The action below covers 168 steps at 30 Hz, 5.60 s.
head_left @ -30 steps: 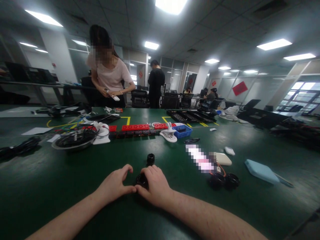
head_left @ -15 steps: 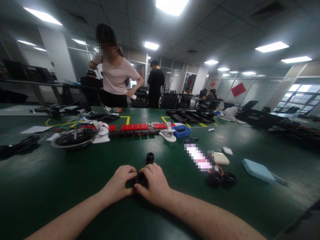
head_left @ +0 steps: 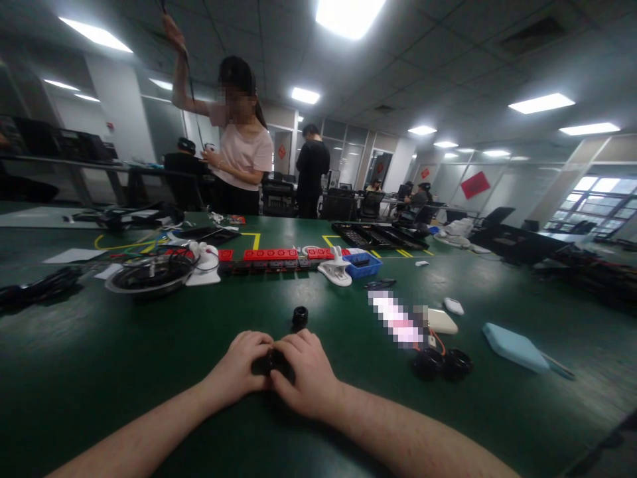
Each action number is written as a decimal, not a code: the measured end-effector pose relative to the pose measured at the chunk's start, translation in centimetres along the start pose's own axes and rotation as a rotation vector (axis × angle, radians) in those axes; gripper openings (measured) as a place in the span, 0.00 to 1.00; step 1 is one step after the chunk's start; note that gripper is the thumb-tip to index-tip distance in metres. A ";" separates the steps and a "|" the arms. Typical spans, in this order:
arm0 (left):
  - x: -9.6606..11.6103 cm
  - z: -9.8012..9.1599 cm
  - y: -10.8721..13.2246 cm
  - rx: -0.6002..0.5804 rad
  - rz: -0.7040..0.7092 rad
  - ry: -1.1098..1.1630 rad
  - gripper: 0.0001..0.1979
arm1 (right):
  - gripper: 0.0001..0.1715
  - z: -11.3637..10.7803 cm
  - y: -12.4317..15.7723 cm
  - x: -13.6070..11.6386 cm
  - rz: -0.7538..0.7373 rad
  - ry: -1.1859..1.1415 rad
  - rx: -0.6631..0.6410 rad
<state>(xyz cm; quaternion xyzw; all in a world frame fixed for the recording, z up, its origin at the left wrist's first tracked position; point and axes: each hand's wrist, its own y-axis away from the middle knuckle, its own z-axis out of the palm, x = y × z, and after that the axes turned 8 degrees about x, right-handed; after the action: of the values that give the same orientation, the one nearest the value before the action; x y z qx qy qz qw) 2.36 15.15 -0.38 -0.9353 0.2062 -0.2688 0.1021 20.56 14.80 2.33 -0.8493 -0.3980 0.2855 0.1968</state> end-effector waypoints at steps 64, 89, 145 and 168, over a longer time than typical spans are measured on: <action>-0.2 0.0 -0.3 0.080 -0.101 0.065 0.16 | 0.11 0.5 0.2 1.0 0.119 0.015 0.006; -0.3 0.0 -0.3 0.024 -0.037 0.014 0.21 | 0.27 0.6 0.1 0.3 0.041 0.028 -0.046; -0.3 0.6 -0.1 -0.005 -0.058 0.034 0.19 | 0.20 0.4 -0.9 -0.5 -0.214 0.181 -0.065; 0.3 0.2 0.0 0.078 -0.128 0.011 0.17 | 0.18 1.0 0.5 -1.1 -0.354 0.273 -0.093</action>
<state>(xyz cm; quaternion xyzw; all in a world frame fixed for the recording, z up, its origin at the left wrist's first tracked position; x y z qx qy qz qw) 2.71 15.04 -0.37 -0.9405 0.1358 -0.2876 0.1199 19.59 13.79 1.62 -0.8052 -0.5232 0.1103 0.2564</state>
